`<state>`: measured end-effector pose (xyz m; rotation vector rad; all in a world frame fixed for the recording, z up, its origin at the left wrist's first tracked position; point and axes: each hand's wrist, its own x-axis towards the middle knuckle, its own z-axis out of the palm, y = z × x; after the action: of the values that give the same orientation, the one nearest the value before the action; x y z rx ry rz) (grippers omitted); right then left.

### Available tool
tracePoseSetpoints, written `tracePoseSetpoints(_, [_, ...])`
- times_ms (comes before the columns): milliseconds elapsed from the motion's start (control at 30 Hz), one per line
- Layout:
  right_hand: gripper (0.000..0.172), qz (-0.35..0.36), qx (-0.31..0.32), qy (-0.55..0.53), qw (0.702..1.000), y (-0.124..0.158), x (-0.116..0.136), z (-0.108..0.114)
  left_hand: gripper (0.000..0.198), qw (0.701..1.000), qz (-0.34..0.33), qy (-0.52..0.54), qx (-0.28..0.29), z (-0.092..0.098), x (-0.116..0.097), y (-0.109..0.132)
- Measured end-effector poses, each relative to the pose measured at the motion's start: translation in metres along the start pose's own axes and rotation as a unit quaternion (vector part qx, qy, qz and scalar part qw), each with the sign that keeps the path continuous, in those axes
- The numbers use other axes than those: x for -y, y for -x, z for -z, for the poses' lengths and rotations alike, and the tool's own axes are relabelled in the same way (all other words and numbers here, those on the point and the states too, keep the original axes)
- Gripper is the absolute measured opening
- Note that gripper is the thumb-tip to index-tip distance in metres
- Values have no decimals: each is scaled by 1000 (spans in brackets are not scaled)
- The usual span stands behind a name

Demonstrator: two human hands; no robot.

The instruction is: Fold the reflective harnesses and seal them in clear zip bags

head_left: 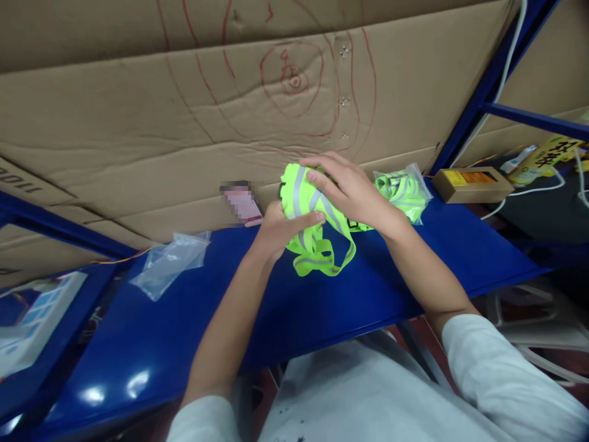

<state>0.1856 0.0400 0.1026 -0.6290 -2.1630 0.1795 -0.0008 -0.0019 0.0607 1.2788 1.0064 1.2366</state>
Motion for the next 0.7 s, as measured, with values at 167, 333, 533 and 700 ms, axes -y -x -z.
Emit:
tracePoseSetpoints(167, [41, -55, 2, 129, 990, 1, 12, -7, 57, 996, 58, 52, 44, -5, 8, -3])
tracePoseSetpoints(333, [50, -42, 57, 112, 991, 1, 6, -2, 51, 998, 57, 23, -5, -10, 15, -5])
tracePoseSetpoints(533, [98, -91, 175, 106, 975, 10, -1, -4, 37, 998, 21, -47, 19, 2, 21, -8])
tracePoseSetpoints(700, [76, -125, 272, 66, 952, 6, 6, -1, 38, 991, 9, -106, 85, 7, 23, -9])
